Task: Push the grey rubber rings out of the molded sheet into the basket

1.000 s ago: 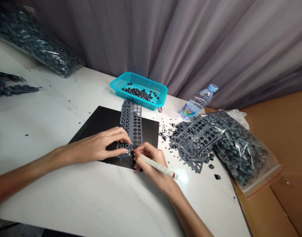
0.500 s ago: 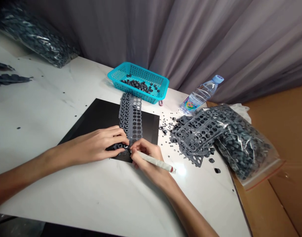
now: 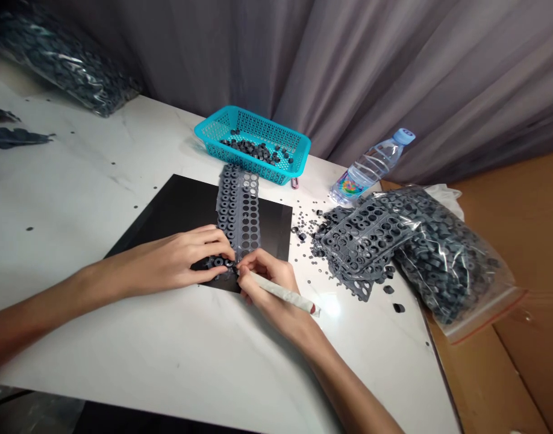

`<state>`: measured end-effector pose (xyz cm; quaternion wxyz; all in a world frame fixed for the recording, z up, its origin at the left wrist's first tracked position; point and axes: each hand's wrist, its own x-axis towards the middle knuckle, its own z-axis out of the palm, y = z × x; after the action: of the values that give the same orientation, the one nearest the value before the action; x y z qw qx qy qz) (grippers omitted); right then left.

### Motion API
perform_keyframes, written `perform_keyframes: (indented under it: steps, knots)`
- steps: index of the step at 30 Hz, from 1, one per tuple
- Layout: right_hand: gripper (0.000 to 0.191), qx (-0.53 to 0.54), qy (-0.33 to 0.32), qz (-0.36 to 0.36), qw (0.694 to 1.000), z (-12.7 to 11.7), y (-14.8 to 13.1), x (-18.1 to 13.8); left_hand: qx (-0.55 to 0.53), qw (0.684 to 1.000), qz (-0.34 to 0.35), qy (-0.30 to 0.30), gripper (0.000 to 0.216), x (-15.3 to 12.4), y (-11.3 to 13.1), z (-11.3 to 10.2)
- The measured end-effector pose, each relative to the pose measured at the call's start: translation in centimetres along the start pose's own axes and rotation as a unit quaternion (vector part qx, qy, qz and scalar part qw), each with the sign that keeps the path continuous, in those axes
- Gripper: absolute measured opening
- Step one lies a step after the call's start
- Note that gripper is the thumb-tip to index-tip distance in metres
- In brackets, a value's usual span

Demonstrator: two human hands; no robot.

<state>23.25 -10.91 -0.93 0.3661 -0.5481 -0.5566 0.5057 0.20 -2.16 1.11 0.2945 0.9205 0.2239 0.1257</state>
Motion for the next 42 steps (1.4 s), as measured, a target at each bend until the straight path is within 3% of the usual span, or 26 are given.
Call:
perform_keyframes:
  steps: [6,12,14,18,21,24,28,31,35,39,42]
  knots:
    - [0.004,-0.014,0.006,0.003,1.0,0.1,-0.2,0.0,0.045,0.999,0.019,0.005,0.015,0.1,0.0,-0.1]
    - [0.008,-0.076,0.016,-0.027,0.997,0.2,-0.6,-0.1,0.217,0.972,0.083,0.029,0.026,-0.1,-0.1,0.8]
    - [0.01,-0.093,0.018,-0.038,0.995,0.3,-0.7,-0.2,0.223,0.97,0.09,0.036,0.029,-0.2,-0.2,1.1]
    - [0.013,-0.121,0.033,-0.062,0.99,0.8,-1.1,-0.4,0.085,0.99,0.069,0.094,0.023,-0.1,0.3,1.0]
    - [0.013,-0.125,0.052,-0.067,0.989,1.1,-1.5,-0.5,-0.051,0.991,-0.013,0.12,0.016,0.1,0.9,0.3]
    - [0.012,-0.124,0.046,-0.06,0.989,1.2,-1.4,-0.5,-0.171,0.97,-0.112,0.13,0.016,0.3,1.0,-0.1]
    - [0.013,-0.133,0.045,-0.054,0.989,1.2,-0.8,-0.5,-0.309,0.92,-0.174,0.167,0.021,0.5,0.2,0.4]
    - [0.014,-0.119,0.039,-0.045,0.991,1.0,-0.7,-0.4,-0.338,0.908,-0.182,0.166,0.026,0.6,-0.4,0.8]
    - [0.008,-0.049,0.014,-0.009,0.999,0.1,-0.9,-0.4,-0.318,0.928,-0.172,0.087,0.027,0.6,-0.8,0.7]
    - [0.007,0.026,0.056,-0.012,0.998,-0.7,-1.0,-0.4,-0.271,0.949,-0.148,0.058,0.028,0.5,-0.9,0.2]
    - [0.011,0.018,0.068,-0.023,0.997,-0.8,-1.0,-0.3,-0.263,0.954,-0.135,0.044,0.029,0.4,-1.1,0.1]
